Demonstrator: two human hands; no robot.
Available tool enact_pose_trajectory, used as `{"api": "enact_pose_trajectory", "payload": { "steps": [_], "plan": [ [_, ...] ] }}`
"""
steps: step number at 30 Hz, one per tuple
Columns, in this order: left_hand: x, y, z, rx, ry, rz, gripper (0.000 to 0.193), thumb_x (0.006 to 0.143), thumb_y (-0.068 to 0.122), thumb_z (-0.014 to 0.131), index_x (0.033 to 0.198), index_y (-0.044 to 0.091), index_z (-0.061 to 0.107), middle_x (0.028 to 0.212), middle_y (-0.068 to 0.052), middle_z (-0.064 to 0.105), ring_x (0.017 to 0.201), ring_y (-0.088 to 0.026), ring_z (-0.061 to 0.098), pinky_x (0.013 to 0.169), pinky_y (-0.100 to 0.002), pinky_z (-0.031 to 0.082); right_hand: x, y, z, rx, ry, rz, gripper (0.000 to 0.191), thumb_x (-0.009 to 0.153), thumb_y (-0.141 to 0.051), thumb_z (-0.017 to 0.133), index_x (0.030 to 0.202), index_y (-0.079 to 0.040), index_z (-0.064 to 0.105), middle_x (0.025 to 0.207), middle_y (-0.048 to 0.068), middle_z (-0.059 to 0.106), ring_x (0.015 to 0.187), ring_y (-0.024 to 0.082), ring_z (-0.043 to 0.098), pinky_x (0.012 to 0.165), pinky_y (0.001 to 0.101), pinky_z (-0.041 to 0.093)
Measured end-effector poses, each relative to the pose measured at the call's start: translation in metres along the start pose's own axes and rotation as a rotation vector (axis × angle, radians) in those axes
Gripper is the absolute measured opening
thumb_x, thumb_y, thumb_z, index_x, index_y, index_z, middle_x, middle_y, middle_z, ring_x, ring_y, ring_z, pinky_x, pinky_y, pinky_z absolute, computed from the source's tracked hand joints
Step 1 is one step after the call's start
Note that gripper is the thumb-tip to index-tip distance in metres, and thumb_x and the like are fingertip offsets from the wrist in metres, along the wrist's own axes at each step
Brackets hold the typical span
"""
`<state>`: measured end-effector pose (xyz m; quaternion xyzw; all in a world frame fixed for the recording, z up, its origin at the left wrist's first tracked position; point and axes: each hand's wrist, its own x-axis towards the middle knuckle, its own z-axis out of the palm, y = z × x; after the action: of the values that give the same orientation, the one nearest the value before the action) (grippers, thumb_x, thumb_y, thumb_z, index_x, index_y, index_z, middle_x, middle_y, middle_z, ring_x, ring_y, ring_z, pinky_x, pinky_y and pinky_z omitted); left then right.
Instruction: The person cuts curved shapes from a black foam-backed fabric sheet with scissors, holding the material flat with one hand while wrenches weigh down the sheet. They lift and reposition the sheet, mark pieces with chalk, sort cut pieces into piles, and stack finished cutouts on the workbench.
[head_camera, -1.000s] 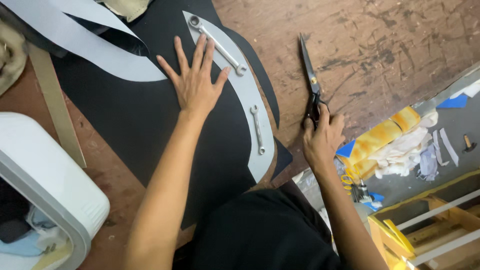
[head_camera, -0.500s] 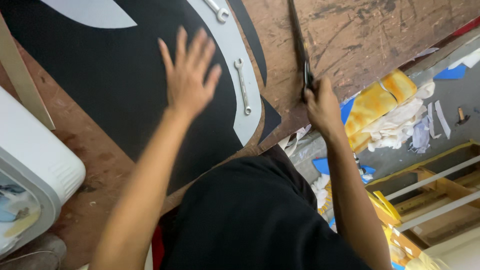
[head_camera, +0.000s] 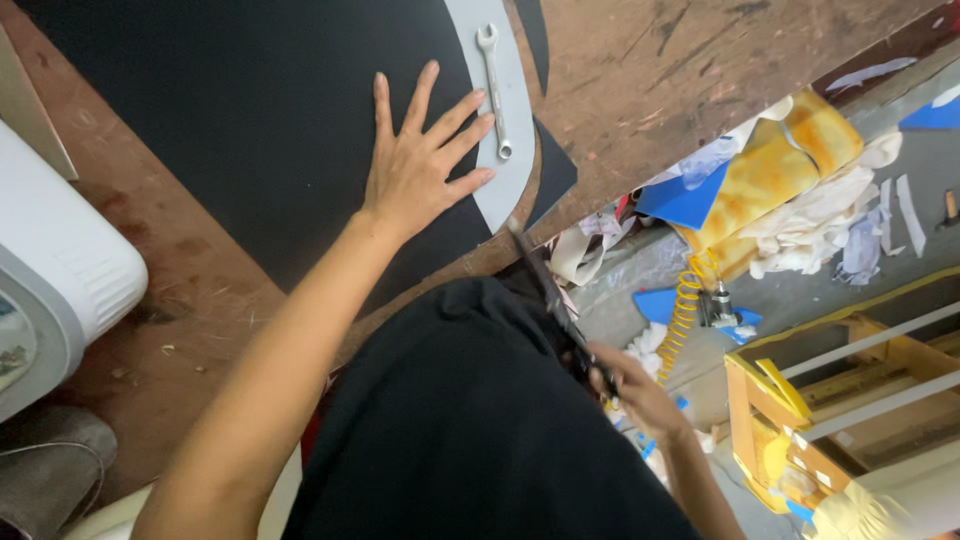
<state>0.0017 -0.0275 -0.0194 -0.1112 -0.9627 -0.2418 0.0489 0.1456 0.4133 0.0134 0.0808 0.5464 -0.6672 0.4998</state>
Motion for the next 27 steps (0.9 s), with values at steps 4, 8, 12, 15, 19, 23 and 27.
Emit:
{"api": "enact_pose_trajectory", "payload": {
  "steps": [4,8,12,15,19,23,27],
  "plan": [
    [-0.004,-0.003,0.006,0.025,0.018,0.028,0.059,0.104,0.059,0.067,0.147,0.019,0.066,0.162,0.000,0.051,0.159,-0.037,0.014,0.120,-0.074,-0.004,-0.006,0.039,0.007,-0.053,0.110,0.133,0.044,0.094,-0.003,0.066,0.137,0.002,0.065,0.085,0.000,0.056,0.073,0.010,0.048,0.060,0.0227,0.040],
    [-0.007,-0.004,0.009,0.035,0.009,0.037,0.057,0.106,0.058,0.067,0.147,0.019,0.065,0.164,0.001,0.051,0.161,-0.037,0.014,0.121,-0.074,-0.004,0.006,0.041,0.025,0.094,0.120,0.153,0.040,0.095,-0.012,0.063,0.134,-0.002,0.062,0.085,0.001,0.062,0.072,0.012,0.059,0.063,0.0276,0.051],
    [-0.008,-0.005,0.011,0.036,0.028,0.042,0.060,0.104,0.060,0.067,0.149,0.020,0.066,0.163,0.000,0.051,0.160,-0.036,0.014,0.121,-0.074,-0.005,0.026,0.026,0.043,0.064,0.150,0.149,0.041,0.096,-0.017,0.064,0.136,-0.006,0.063,0.082,0.000,0.061,0.070,0.009,0.058,0.062,0.0254,0.047],
    [-0.008,-0.006,0.014,0.058,0.040,0.051,0.057,0.106,0.061,0.067,0.145,0.019,0.066,0.163,-0.001,0.051,0.159,-0.037,0.013,0.120,-0.074,-0.005,0.033,0.016,0.052,-0.089,0.219,0.218,0.040,0.096,-0.019,0.065,0.133,-0.007,0.064,0.080,-0.001,0.063,0.069,0.008,0.057,0.059,0.0246,0.044],
    [-0.010,-0.007,0.015,0.074,0.044,0.061,0.055,0.104,0.056,0.065,0.145,0.019,0.066,0.166,0.001,0.051,0.161,-0.036,0.013,0.122,-0.074,-0.004,0.036,0.010,0.059,-0.093,0.192,0.160,0.040,0.096,-0.020,0.067,0.133,-0.006,0.064,0.081,-0.003,0.061,0.070,0.007,0.056,0.061,0.0234,0.045],
    [-0.011,-0.005,0.012,0.027,0.040,0.063,0.054,0.102,0.052,0.070,0.143,0.017,0.067,0.164,-0.002,0.051,0.159,-0.039,0.016,0.120,-0.076,-0.003,0.037,0.011,0.061,-0.169,0.156,0.060,0.039,0.098,-0.022,0.067,0.132,-0.004,0.066,0.082,-0.004,0.062,0.073,0.006,0.055,0.064,0.0232,0.045],
    [-0.006,0.000,0.004,0.052,0.048,0.071,0.044,0.100,0.041,0.074,0.138,0.018,0.069,0.159,0.000,0.055,0.158,-0.039,0.021,0.120,-0.077,-0.002,0.037,0.012,0.066,-0.116,0.153,0.113,0.039,0.098,-0.022,0.067,0.132,-0.003,0.066,0.079,-0.003,0.060,0.070,0.007,0.054,0.060,0.0236,0.043]
  ]
}}
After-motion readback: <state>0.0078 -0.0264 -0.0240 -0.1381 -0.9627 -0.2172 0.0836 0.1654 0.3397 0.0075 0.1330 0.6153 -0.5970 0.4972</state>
